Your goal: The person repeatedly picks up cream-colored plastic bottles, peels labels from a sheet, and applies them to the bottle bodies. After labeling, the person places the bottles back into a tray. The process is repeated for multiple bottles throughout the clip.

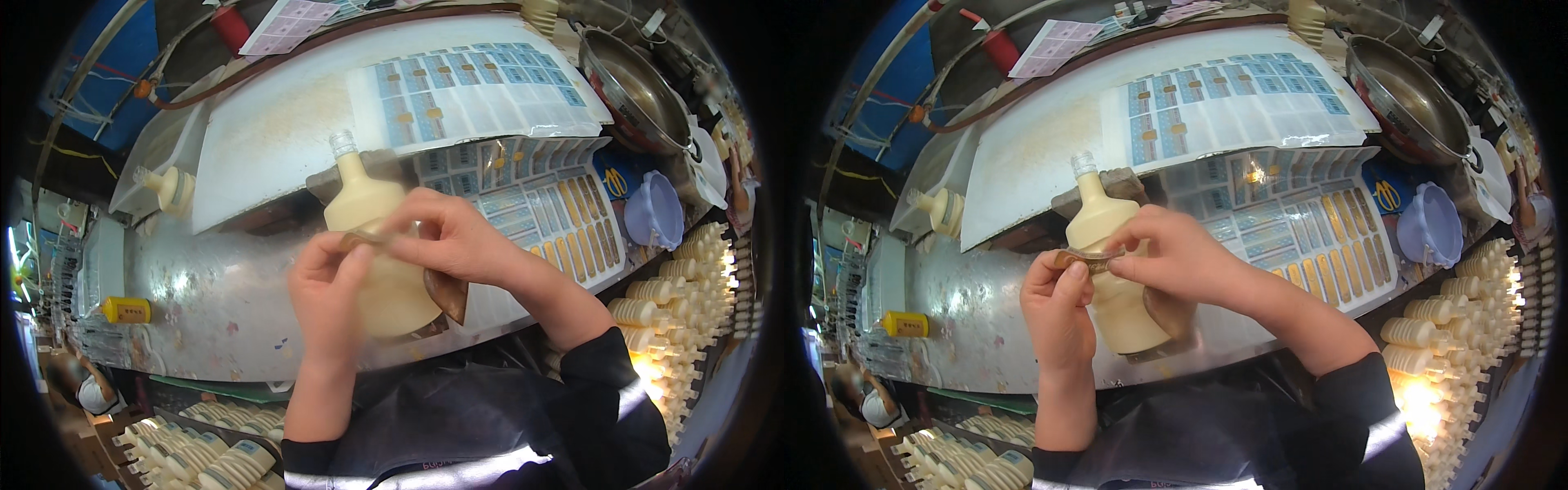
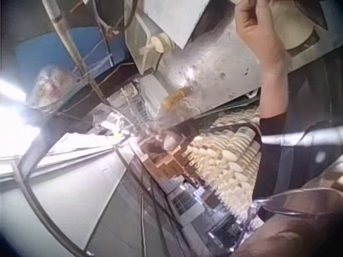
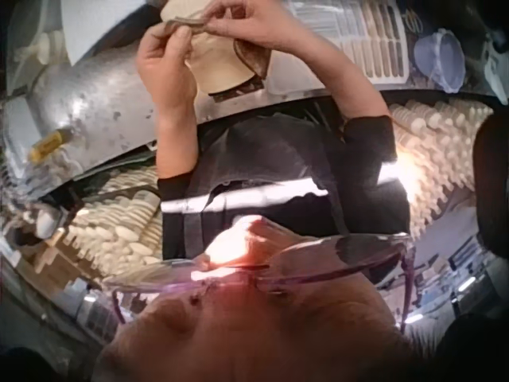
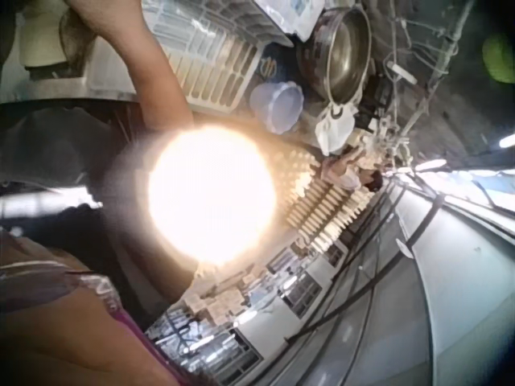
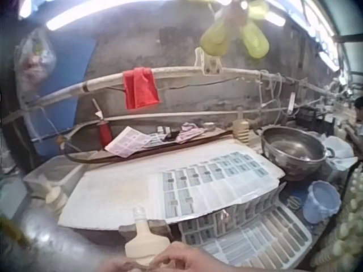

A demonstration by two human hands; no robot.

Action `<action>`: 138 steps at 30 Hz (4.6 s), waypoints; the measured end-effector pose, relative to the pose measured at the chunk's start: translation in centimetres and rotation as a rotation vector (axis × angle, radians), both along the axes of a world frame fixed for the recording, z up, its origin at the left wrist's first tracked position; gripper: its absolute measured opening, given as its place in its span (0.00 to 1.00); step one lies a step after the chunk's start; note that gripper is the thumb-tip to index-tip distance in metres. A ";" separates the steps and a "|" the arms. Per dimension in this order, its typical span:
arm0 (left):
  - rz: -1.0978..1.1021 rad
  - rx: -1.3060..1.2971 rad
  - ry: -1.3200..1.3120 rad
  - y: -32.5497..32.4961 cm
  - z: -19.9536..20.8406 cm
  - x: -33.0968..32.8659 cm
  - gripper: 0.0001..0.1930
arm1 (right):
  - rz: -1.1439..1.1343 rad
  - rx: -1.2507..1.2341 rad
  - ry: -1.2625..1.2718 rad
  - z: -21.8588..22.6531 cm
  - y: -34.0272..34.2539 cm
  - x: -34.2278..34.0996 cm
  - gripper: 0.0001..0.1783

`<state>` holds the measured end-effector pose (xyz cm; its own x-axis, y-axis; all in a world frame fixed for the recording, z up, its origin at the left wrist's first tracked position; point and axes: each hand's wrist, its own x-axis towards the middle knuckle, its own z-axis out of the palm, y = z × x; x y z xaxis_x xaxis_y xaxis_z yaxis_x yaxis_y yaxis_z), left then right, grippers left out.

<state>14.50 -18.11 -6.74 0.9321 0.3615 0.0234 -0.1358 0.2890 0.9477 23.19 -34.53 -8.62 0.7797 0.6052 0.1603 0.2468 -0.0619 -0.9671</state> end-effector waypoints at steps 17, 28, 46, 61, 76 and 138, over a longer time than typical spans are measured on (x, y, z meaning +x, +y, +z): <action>0.252 0.257 0.104 2.2 -5.9 2.9 0.08 | -0.224 -0.098 0.264 -2.4 1.2 2.8 0.12; 0.246 0.131 0.114 2.4 -6.2 2.9 0.06 | -0.258 -0.087 0.153 -2.1 1.4 2.7 0.14; 0.234 0.006 0.117 2.4 -6.6 2.9 0.06 | -0.257 -0.045 0.166 -2.6 1.7 2.9 0.13; 0.074 0.275 0.191 1.1 -4.1 4.2 0.16 | -0.173 -0.062 0.315 -2.8 1.9 3.2 0.19; 0.068 0.202 0.169 1.2 -4.8 4.3 0.17 | -0.199 -0.058 0.285 -2.7 2.0 3.2 0.19; -0.029 0.033 0.216 2.7 -5.7 3.9 0.21 | -0.497 0.166 0.166 -4.9 0.5 2.4 0.16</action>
<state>18.41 -15.45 -12.48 0.9268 0.3364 -0.1672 0.0798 0.2585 0.9627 25.61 -34.02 -13.47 0.9883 0.1343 0.0730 0.0704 0.0241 -0.9972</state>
